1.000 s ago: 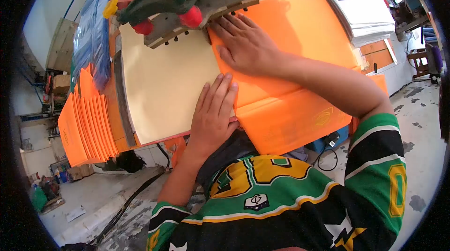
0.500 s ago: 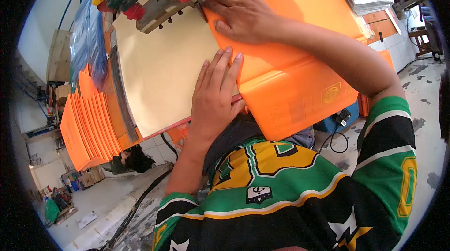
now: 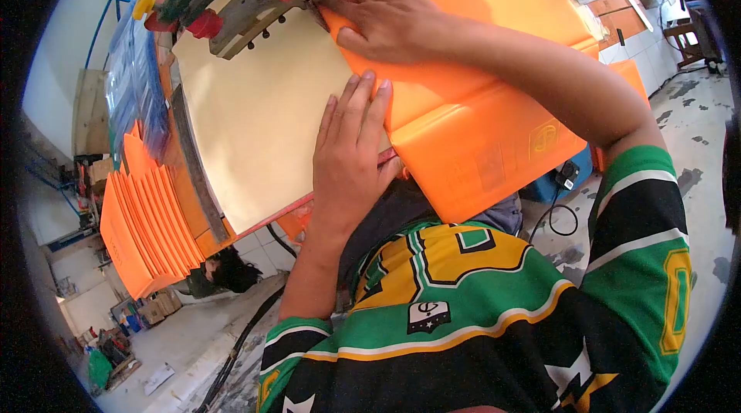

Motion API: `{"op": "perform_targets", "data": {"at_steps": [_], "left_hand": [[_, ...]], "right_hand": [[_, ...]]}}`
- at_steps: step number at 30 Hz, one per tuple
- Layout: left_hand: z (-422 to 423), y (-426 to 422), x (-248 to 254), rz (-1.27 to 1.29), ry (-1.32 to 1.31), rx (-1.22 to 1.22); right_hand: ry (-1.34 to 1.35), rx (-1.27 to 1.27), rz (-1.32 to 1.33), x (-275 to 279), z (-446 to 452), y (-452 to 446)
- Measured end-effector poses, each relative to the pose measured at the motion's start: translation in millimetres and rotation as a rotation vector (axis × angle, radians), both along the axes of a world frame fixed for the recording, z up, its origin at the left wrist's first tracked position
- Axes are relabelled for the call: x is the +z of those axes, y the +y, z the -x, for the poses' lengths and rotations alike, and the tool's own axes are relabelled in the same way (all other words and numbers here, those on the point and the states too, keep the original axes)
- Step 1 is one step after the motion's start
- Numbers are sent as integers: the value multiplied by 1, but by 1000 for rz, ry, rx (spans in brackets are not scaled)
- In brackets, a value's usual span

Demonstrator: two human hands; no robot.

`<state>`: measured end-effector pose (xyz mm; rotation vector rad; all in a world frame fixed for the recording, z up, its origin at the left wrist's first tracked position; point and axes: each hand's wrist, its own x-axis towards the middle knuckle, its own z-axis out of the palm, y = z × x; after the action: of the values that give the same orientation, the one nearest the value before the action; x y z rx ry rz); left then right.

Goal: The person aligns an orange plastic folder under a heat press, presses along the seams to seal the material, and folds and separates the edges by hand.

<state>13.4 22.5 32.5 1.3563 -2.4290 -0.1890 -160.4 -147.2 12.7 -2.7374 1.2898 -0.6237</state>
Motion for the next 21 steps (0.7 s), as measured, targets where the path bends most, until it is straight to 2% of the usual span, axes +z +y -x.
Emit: {"op": "perform_targets", "data": {"at_steps": [1, 3, 7, 10, 12, 18, 21], "left_hand": [[0, 0, -1, -2, -3, 2], [1, 0, -2, -1, -7, 2], [2, -1, -2, -2, -4, 6], [2, -1, -3, -2, 1, 6], [2, -1, -3, 0, 2, 2], [3, -3, -3, 30, -4, -14], [2, -3, -1, 35, -12, -21]], "right_hand": [[-1, -3, 2, -4, 0, -2], [-137, 8, 197, -16, -1, -5], [-110, -29, 231, -20, -5, -8], [-116, -38, 208, -13, -5, -5], [21, -32, -2, 0, -1, 0], [74, -32, -54, 7, -3, -2], [11, -20, 0, -3, -3, -4]]}}
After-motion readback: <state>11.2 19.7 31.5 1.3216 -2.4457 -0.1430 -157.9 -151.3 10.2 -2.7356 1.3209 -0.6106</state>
